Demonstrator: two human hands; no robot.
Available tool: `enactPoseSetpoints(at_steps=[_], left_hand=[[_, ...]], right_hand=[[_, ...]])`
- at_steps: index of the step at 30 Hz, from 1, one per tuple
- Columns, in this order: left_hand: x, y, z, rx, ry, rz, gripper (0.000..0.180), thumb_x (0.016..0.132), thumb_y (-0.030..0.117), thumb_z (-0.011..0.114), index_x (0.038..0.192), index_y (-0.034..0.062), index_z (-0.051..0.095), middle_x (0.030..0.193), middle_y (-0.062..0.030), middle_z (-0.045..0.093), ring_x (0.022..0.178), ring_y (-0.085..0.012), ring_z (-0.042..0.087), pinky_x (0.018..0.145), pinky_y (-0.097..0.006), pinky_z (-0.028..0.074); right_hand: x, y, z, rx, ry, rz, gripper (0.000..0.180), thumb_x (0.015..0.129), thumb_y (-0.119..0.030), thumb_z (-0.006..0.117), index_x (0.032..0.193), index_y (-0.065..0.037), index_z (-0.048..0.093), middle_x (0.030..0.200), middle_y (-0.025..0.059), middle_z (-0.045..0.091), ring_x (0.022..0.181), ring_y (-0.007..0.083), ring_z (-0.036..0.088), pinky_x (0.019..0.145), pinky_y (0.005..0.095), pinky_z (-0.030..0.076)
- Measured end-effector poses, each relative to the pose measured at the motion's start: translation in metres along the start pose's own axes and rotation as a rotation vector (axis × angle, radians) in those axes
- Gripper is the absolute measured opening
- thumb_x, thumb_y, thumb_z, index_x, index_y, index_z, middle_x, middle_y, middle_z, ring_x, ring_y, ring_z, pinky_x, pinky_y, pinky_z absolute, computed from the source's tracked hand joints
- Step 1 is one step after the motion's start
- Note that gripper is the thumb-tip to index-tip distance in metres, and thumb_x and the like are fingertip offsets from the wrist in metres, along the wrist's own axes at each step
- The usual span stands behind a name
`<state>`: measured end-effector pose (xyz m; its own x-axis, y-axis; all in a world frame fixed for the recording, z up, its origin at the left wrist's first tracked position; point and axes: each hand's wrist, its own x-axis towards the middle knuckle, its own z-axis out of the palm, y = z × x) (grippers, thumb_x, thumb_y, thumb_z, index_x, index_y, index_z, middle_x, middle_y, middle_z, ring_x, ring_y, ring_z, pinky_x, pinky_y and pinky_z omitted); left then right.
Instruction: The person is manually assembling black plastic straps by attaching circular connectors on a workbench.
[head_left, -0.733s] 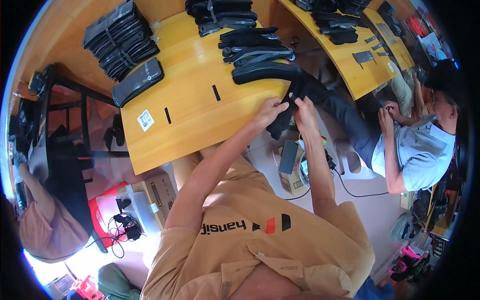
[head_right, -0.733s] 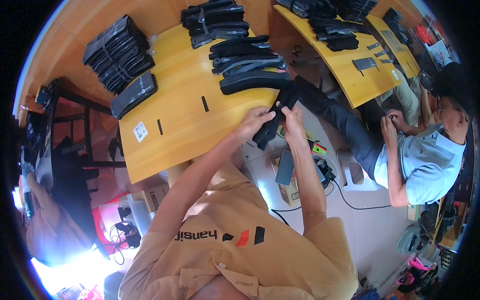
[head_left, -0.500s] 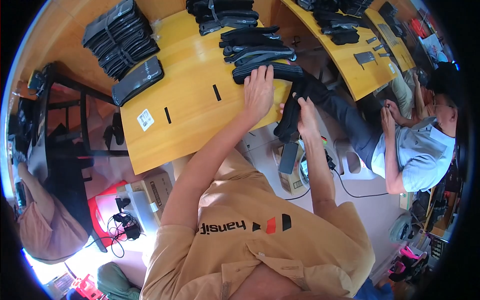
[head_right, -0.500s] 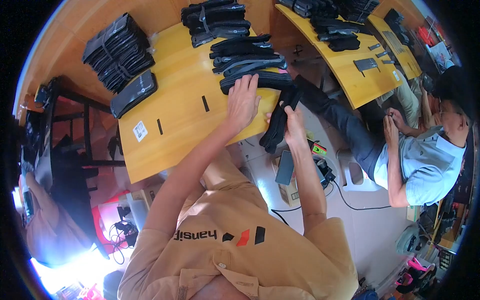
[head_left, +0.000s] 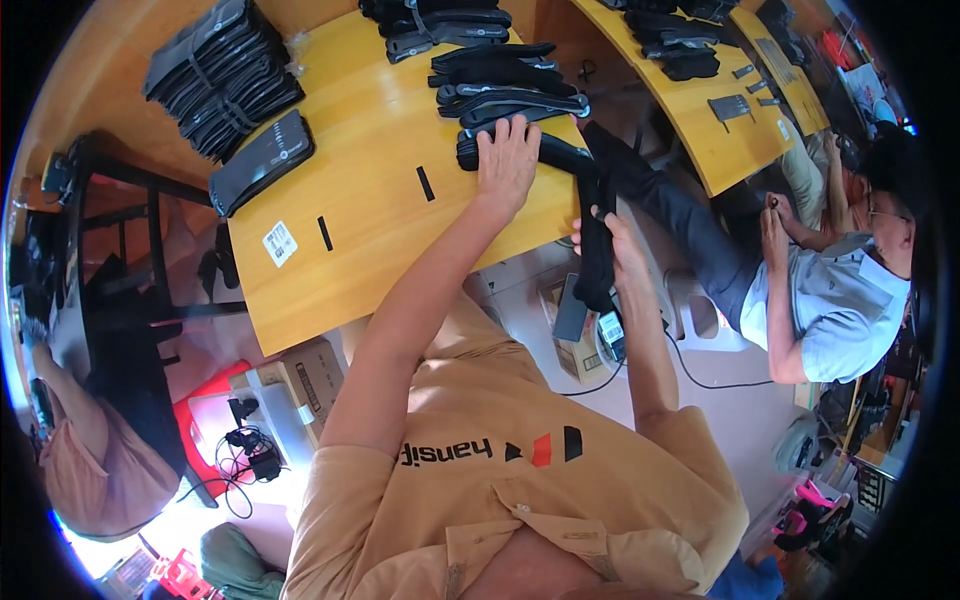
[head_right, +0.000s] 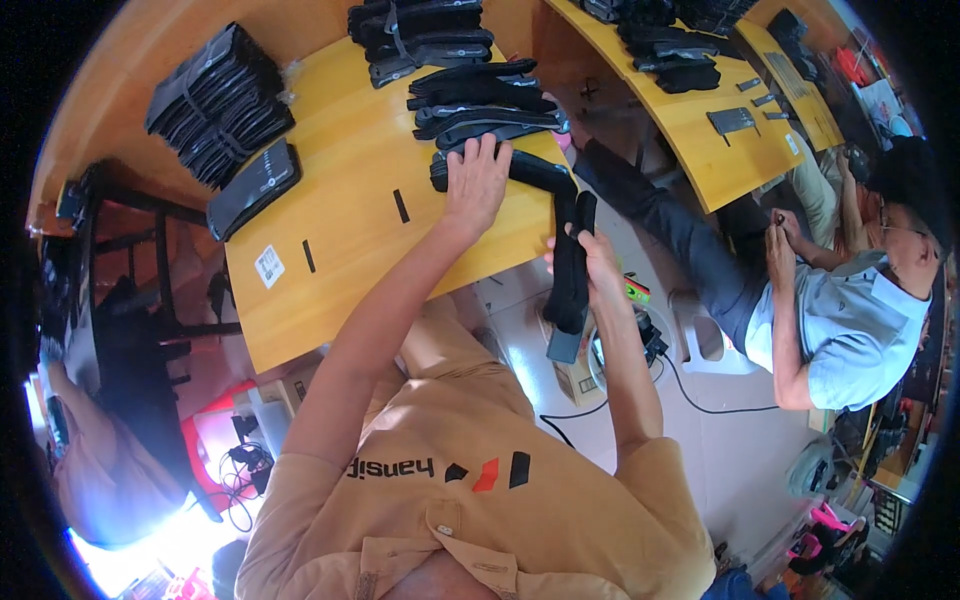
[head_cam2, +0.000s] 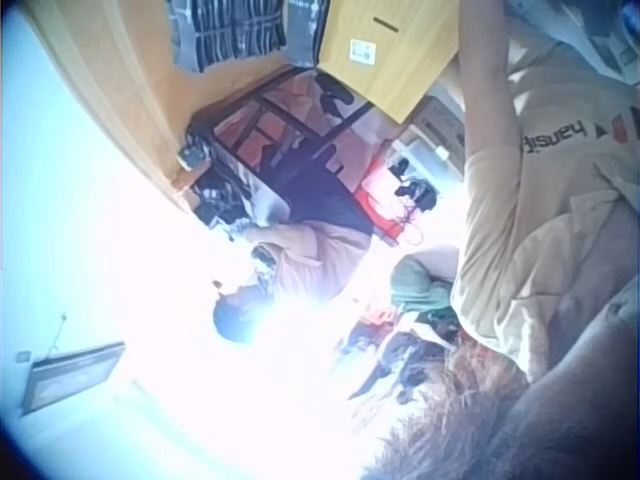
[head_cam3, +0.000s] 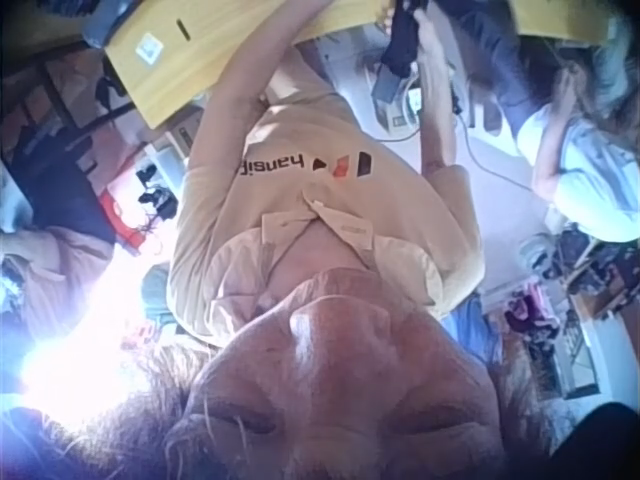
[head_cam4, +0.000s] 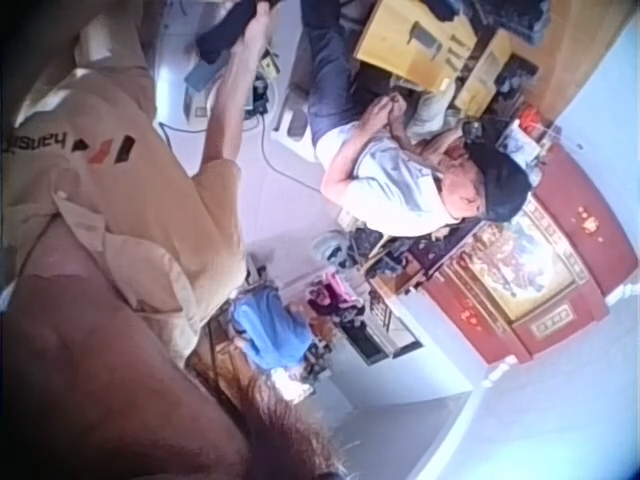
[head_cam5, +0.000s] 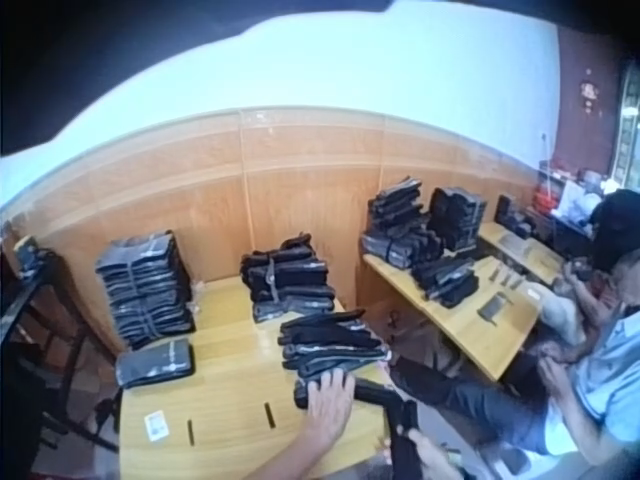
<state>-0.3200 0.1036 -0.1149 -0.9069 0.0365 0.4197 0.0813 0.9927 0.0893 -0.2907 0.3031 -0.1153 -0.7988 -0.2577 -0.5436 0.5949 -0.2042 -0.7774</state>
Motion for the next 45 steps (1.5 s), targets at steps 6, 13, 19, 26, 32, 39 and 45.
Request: enactPoseSetpoints(at_steps=[6, 13, 19, 26, 32, 39, 45], left_hand=[[0.003, -0.017, 0.004, 0.054, 0.003, -0.063, 0.024, 0.077, 0.007, 0.056, 0.101, 0.0088, 0.055, 0.098, -0.0072, 0.047, 0.093, -0.0223, 0.046, 0.072, -0.038, 0.034], [0.004, -0.002, -0.009, 0.069, 0.03, 0.018, 0.017, 0.077, 0.007, 0.055, 0.094, 0.0056, 0.053, 0.09, -0.0083, 0.048, 0.091, -0.0226, 0.047, 0.075, -0.039, 0.035], [0.007, -0.007, -0.016, -0.107, -0.111, 0.025, 0.02, 0.079, 0.008, 0.053, 0.098, 0.0017, 0.053, 0.095, -0.0144, 0.05, 0.094, -0.0272, 0.047, 0.077, -0.04, 0.037], [0.022, -0.023, -0.024, -0.337, -0.339, -0.014, 0.031, 0.085, 0.022, 0.053, 0.103, -0.0019, 0.06, 0.103, -0.0159, 0.05, 0.098, -0.0292, 0.046, 0.082, -0.039, 0.036], [0.027, -0.02, -0.03, -0.364, -0.616, -0.066, 0.081, 0.07, 0.064, 0.058, 0.117, -0.0026, 0.055, 0.11, -0.0187, 0.046, 0.103, -0.0296, 0.042, 0.084, -0.04, 0.034], [0.003, -0.016, -0.033, -0.228, -0.747, 0.13, 0.135, 0.031, 0.069, 0.075, 0.135, -0.0033, 0.027, 0.122, -0.0229, 0.04, 0.119, -0.0355, 0.034, 0.103, -0.055, 0.017], [-0.02, -0.01, -0.025, -0.185, -0.434, 0.137, 0.102, 0.047, 0.052, 0.079, 0.128, 0.0032, 0.039, 0.118, -0.0166, 0.043, 0.116, -0.0301, 0.037, 0.1, -0.051, 0.022]], right_hand=[[-0.056, -0.028, -0.027, -0.048, -0.119, 0.197, 0.021, 0.087, -0.017, 0.054, 0.101, -0.002, 0.048, 0.076, 0.0122, 0.061, 0.056, 0.0187, 0.06, 0.048, 0.0262, 0.053], [-0.062, -0.024, -0.003, -0.056, 0.016, 0.017, 0.03, 0.086, -0.019, 0.056, 0.108, -0.002, 0.046, 0.078, 0.0128, 0.063, 0.061, 0.0191, 0.063, 0.052, 0.0256, 0.054], [-0.032, 0.005, 0.037, 0.134, 0.073, -0.009, 0.027, 0.088, -0.021, 0.057, 0.106, -0.003, 0.047, 0.087, 0.0133, 0.064, 0.078, 0.0203, 0.063, 0.067, 0.0324, 0.053], [-0.014, 0.012, 0.066, 0.791, -0.009, 0.015, 0.024, 0.095, -0.018, 0.041, 0.11, -0.001, 0.049, 0.106, 0.0159, 0.058, 0.103, 0.0236, 0.055, 0.093, 0.0342, 0.043], [0.002, 0.028, 0.082, 0.852, 0.101, -0.159, 0.023, 0.096, -0.015, 0.035, 0.112, -0.003, 0.047, 0.116, 0.0127, 0.052, 0.1, 0.0256, 0.054, 0.099, 0.0406, 0.04], [-0.001, 0.028, 0.066, 0.671, 0.093, 0.004, 0.02, 0.094, -0.013, 0.04, 0.104, 0.001, 0.05, 0.109, 0.0177, 0.052, 0.113, 0.0278, 0.048, 0.1, 0.0415, 0.039], [-0.013, 0.012, 0.034, 0.31, -0.158, -0.013, 0.023, 0.088, -0.007, 0.044, 0.106, 0.005, 0.051, 0.107, 0.0196, 0.056, 0.104, 0.0261, 0.054, 0.096, 0.038, 0.043]])
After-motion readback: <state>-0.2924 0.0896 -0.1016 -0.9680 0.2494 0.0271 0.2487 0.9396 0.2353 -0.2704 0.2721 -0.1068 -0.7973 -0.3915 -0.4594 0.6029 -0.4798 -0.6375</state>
